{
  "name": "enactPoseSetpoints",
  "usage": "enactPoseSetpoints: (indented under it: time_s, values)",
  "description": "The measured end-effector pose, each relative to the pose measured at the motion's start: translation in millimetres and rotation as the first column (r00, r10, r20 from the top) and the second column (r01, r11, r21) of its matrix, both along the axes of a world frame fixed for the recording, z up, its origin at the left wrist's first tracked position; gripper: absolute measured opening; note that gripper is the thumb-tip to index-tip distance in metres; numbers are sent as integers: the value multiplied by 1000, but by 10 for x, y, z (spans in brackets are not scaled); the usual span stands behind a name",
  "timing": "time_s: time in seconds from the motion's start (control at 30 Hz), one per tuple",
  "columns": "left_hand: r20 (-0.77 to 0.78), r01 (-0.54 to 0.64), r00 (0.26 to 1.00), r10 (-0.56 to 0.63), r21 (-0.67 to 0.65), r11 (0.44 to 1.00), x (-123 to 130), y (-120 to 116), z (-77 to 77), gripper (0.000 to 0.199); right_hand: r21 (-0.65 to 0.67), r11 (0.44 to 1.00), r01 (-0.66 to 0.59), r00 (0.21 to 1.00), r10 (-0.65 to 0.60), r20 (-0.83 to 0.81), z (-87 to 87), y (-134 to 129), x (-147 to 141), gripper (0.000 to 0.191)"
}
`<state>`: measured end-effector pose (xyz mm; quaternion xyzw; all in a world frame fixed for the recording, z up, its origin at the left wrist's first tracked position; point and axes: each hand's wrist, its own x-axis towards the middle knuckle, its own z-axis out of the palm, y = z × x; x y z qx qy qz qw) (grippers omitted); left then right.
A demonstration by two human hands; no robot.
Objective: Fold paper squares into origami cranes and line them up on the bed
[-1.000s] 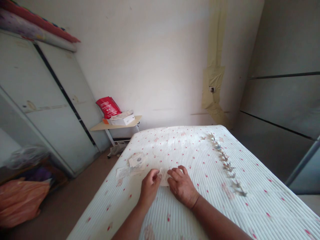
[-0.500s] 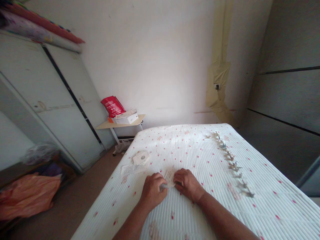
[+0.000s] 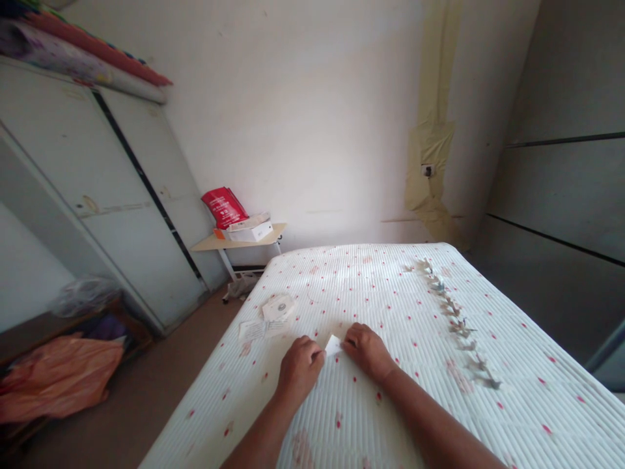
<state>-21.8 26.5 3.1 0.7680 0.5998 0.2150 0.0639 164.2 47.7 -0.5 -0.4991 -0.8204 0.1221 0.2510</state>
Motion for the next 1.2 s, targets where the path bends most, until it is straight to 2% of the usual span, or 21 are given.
enactPoseSetpoints:
  time_s: [0.2,0.4,0.8,1.03,1.2]
  values:
    - [-80,-58,995,60,28,998,14,14,-65,18,-36,984,175,957,-161,243,-18,92,-128,21]
    - [-137,-65,988,70,38,997,24,-7,-76,16,39,981,187,900,-188,393,-71,120,-187,21]
    - [-176,-99,980,94,-19,995,63,-56,17,15,53,976,212,858,-212,468,-6,121,-248,24]
    - [-190,-107,977,99,-36,994,77,-67,11,16,89,974,209,839,-225,495,22,92,-266,25]
    - [-195,-106,976,102,-10,994,84,-72,11,16,55,976,213,845,-212,492,57,99,-281,22]
